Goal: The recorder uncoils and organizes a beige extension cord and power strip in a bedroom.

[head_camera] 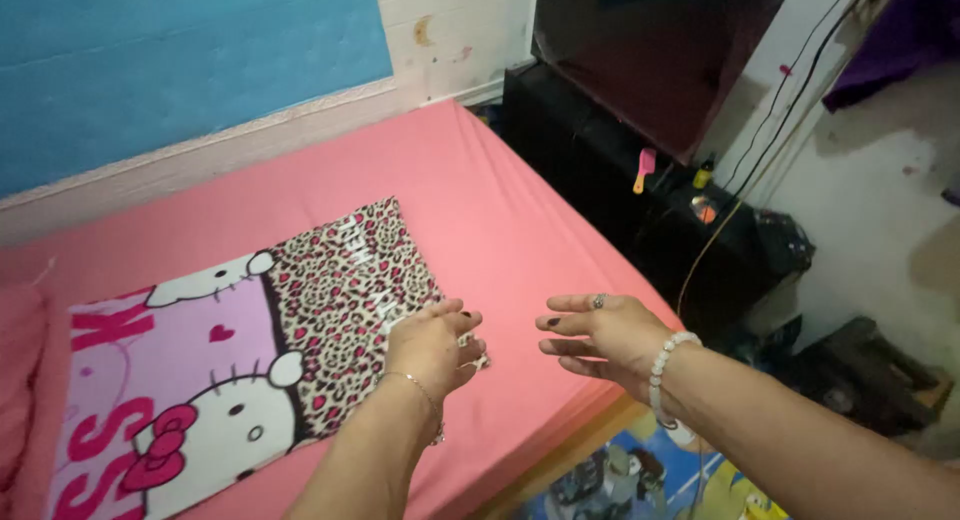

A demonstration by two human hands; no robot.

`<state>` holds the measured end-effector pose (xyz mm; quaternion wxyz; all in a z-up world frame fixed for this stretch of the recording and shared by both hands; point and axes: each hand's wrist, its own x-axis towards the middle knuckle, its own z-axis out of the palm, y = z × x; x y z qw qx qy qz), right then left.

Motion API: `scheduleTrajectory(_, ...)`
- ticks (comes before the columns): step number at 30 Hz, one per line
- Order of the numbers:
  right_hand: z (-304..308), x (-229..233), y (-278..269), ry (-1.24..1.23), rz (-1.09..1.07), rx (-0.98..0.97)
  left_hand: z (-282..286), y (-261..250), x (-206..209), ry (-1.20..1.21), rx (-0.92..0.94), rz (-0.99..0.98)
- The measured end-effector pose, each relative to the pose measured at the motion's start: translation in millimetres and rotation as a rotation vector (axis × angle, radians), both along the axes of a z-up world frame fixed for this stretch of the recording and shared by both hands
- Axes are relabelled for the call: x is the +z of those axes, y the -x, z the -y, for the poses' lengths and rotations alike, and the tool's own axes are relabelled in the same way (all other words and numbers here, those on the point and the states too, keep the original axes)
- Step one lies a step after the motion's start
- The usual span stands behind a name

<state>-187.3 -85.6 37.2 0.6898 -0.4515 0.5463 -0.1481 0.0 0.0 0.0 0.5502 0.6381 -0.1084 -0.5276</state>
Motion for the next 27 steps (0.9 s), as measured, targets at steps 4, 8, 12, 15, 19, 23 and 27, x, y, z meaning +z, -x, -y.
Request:
scheduleTrajectory(4,51,12,7,0.059,0.013,0.052,49,7,6,0.086,0.015,-0.021)
scheduleTrajectory(8,99,20,7,0.159,0.107,0.087,82,3,14,0.196,0.057,0.023)
scheduleTrajectory(12,120,42,5,0.191,0.163,0.097,100,6,38,0.237,0.110,0.040)
scheduleTrajectory(15,136,32,3,0.150,0.198,0.105,105,23,66,0.105,0.117,0.136)
scheduleTrajectory(19,138,33,6,0.134,0.147,0.099,124,29,45,0.117,0.121,0.099)
scheduleTrajectory(23,154,21,8,0.107,0.140,0.075,162,18,-3,0.214,-0.036,0.045)
scheduleTrajectory(27,179,10,10,0.096,0.140,0.049,179,51,52,0.019,-0.015,0.061)
